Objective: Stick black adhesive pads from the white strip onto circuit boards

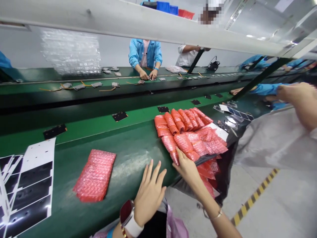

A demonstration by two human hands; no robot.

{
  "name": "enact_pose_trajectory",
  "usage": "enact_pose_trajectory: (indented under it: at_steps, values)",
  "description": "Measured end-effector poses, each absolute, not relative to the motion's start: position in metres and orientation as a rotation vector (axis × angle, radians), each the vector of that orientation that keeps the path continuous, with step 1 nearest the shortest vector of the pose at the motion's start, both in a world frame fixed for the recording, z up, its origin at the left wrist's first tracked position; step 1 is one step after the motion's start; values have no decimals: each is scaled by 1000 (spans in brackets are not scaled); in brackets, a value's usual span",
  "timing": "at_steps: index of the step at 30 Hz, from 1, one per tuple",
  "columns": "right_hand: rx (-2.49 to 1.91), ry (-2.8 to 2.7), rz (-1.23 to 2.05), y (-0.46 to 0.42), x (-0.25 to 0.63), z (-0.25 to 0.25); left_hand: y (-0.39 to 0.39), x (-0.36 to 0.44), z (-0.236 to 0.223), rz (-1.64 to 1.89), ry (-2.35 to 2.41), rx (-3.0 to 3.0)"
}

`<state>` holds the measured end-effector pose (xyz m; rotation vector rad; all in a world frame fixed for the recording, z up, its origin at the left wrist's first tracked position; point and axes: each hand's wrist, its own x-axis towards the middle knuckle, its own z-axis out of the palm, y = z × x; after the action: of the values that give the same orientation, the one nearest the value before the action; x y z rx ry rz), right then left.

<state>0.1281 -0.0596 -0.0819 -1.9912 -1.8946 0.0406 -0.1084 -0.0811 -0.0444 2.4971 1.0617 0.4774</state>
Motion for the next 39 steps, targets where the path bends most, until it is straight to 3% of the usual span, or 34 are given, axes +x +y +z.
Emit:
enact_pose_trajectory:
  at_steps: [6, 9, 11, 16, 22, 27, 33, 35, 39]
  values:
    - [-1560, -2142, 939, -76, 117, -15, -66, -115, -27, 451, 1067, 2352]
    - [-1353, -2121, 1196, -76, 97, -12, -58, -126, -26, 261, 1162, 2115]
    - [-1312, -1988, 1136, -75, 84, -25, -56, -139, -32, 204, 1275, 1994]
    - [-1291, -1656, 438, -87, 36, -64, -57, -170, -48, 316, 1463, 1779]
    - [-1304, -1678, 585, -94, -23, -79, -68, -172, -50, 384, 1555, 1647]
    - [-1333, -1726, 661, -89, -20, -77, -74, -171, -50, 358, 1551, 1664]
    - [-1228, -1784, 1173, -88, 14, -37, -85, -157, -37, 286, 1548, 1756]
    - [-1290, -1757, 1118, -83, 28, -30, -92, -147, -31, 246, 1509, 1797]
    - [-1565, -1541, 708, -74, 71, -42, -105, -138, -29, 247, 1401, 1882]
